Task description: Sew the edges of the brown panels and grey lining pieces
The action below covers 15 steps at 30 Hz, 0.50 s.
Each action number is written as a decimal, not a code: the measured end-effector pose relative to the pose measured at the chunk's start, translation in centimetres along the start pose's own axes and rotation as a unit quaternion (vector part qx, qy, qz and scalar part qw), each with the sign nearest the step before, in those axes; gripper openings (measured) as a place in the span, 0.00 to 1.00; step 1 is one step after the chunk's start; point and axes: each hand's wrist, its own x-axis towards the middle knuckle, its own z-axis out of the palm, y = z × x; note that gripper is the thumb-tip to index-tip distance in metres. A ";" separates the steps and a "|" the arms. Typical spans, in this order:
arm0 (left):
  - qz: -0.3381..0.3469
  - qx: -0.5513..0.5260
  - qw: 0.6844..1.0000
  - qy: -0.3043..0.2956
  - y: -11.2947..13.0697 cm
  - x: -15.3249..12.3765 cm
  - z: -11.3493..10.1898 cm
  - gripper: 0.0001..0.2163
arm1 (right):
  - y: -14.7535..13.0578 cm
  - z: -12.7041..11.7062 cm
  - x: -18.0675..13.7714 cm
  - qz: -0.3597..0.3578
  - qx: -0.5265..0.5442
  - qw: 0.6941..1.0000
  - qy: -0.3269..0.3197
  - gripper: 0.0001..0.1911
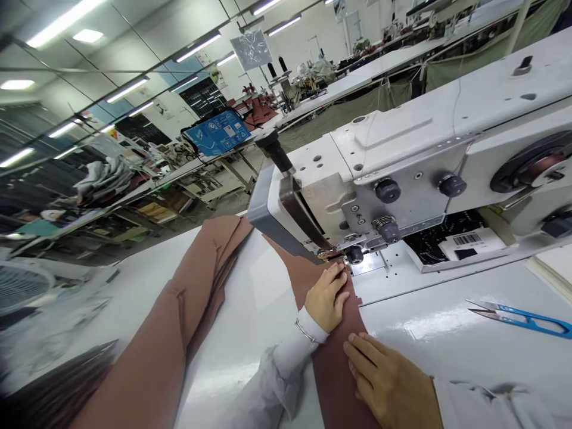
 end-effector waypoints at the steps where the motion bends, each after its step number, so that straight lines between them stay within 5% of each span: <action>1: 0.000 -0.001 1.000 -0.002 0.1 -0.1 0.0 0.14 | 0.3 0.2 0.2 -0.002 0.002 1.000 -0.006 0.15; 8: -0.017 -0.029 0.999 0.034 1.1 -1.8 0.3 0.14 | 1.9 0.7 1.5 -0.042 -0.023 0.996 -0.075 0.11; 15: -0.035 -0.052 0.998 0.031 -0.1 0.7 0.2 0.11 | 3.9 1.6 2.5 -0.053 -0.025 0.992 -0.114 0.10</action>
